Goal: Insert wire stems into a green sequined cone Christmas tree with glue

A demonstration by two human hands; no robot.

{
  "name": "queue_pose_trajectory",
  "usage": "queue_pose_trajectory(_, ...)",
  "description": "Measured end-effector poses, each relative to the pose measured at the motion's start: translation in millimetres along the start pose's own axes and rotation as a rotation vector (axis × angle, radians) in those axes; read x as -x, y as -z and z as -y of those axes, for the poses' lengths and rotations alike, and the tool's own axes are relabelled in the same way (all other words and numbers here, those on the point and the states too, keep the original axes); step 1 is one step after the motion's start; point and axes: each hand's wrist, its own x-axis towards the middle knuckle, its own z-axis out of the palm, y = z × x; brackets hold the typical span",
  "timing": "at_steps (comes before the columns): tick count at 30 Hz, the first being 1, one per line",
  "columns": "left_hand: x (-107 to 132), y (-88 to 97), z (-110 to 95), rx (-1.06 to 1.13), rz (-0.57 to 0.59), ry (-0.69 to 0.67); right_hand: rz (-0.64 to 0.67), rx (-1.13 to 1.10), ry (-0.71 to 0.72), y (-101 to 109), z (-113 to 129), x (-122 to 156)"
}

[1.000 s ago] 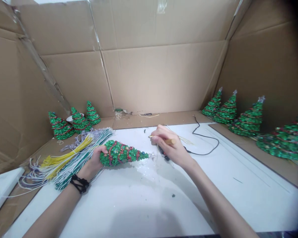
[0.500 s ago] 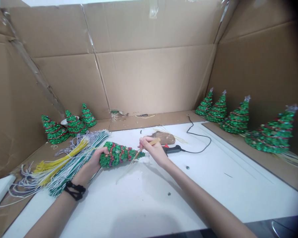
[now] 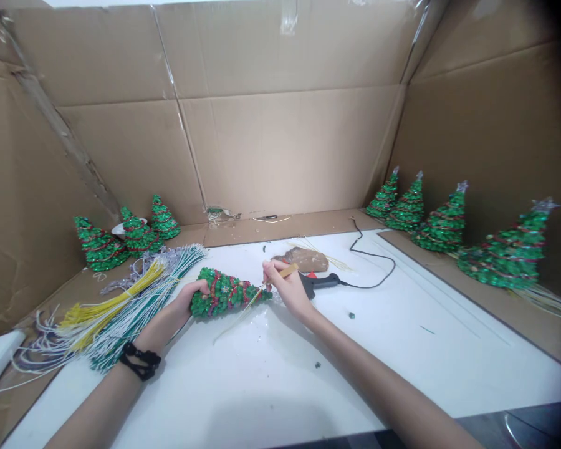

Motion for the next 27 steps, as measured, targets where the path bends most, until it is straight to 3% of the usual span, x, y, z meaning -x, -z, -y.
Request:
queue_pose_trajectory(5,2,-6.7,-3,0.007,0.019,0.085,0.014,0.003,-0.005,-2,-3,1)
queue_pose_trajectory(8,5,-10.5,-7,0.017,-0.028,0.101,0.03,0.004,0.014,-2,-5,1)
queue_pose_trajectory(11,9,-13.1,-13,0.016,-0.068,0.09,0.08,-0.026,-0.011,-5,-9,3)
queue_pose_trajectory(17,12,-17.9,-11,0.03,-0.028,0.025,0.089,-0.216,-0.126,-8,-16,-5)
queue_pose_trajectory(22,9,-23.9,-7,0.035,-0.091,-0.018,0.098,-0.326,-0.187,-6,-21,-12)
queue_pose_trajectory(27,10,-25.3,-8,0.036,-0.143,-0.041,0.085,-0.411,-0.178,-11,-25,-2)
